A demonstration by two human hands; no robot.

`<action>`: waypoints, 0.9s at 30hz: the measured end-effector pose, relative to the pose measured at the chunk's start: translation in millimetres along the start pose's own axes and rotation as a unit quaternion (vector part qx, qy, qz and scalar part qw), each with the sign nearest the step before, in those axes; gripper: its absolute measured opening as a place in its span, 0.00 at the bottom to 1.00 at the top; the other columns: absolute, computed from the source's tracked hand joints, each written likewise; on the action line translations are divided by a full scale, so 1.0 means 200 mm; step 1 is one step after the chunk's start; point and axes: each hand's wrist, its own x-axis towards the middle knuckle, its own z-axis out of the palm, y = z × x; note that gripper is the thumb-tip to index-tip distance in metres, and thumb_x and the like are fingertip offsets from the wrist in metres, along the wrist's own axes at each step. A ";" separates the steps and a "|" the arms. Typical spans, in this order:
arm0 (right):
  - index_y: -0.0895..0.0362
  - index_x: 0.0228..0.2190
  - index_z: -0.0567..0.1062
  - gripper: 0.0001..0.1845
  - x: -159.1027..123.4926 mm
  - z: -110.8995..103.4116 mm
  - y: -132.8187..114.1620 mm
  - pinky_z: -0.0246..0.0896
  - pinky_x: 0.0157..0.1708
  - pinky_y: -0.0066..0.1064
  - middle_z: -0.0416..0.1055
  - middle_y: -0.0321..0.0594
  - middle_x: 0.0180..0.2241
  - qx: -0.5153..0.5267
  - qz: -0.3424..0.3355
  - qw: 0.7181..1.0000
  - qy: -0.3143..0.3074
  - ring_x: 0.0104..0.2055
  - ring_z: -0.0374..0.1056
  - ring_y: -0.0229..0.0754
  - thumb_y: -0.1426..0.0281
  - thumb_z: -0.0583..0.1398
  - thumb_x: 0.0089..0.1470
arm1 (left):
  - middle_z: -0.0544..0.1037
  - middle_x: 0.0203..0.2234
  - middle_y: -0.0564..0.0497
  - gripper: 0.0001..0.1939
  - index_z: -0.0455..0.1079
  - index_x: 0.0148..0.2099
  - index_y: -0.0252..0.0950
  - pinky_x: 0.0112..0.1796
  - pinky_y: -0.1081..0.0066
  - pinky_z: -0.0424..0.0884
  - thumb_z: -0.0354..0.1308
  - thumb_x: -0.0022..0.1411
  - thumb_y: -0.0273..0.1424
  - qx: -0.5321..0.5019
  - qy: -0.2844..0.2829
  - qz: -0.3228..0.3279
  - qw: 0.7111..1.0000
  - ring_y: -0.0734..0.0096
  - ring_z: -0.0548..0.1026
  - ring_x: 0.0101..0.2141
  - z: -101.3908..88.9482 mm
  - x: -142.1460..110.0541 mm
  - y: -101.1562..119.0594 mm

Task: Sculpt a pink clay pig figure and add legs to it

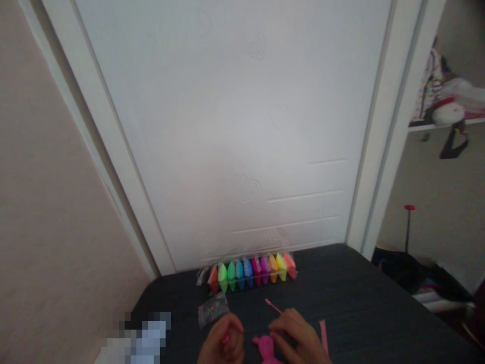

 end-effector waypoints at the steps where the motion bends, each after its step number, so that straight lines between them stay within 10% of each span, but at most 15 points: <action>1: 0.54 0.30 0.71 0.05 0.00 -0.01 -0.01 0.62 0.28 0.25 0.73 0.34 0.24 -0.001 0.002 1.000 0.009 0.28 0.69 0.34 0.72 0.55 0.52 | 0.47 0.11 0.62 0.21 0.66 0.24 0.33 0.16 0.81 0.47 0.65 0.39 0.46 -0.007 0.011 0.008 1.000 0.87 0.46 0.13 0.00 0.00 0.02; 11: 0.54 0.25 0.68 0.05 0.01 0.01 0.03 0.58 0.22 0.23 0.70 0.32 0.20 -0.021 -0.026 0.999 0.041 0.22 0.65 0.33 0.69 0.56 0.52 | 0.46 0.11 0.62 0.25 0.67 0.24 0.35 0.17 0.79 0.43 0.62 0.36 0.53 0.111 0.116 0.130 0.978 0.85 0.44 0.14 -0.02 0.04 0.15; 19: 0.57 0.23 0.70 0.13 0.05 -0.08 -0.09 0.57 0.27 0.27 0.70 0.35 0.21 -0.039 -0.018 0.997 0.059 0.26 0.65 0.35 0.66 0.53 0.56 | 0.61 0.13 0.56 0.16 0.68 0.18 0.33 0.22 0.76 0.51 0.64 0.41 0.41 0.334 0.212 0.208 0.895 0.78 0.57 0.20 0.02 0.08 0.11; 27: 0.57 0.26 0.72 0.08 0.00 -0.08 -0.03 0.54 0.33 0.31 0.72 0.36 0.24 -0.006 -0.026 1.000 0.002 0.29 0.64 0.35 0.65 0.58 0.51 | 0.55 0.11 0.58 0.19 0.68 0.22 0.33 0.20 0.75 0.50 0.51 0.52 0.44 0.401 0.229 0.218 0.860 0.79 0.54 0.16 -0.08 0.12 0.04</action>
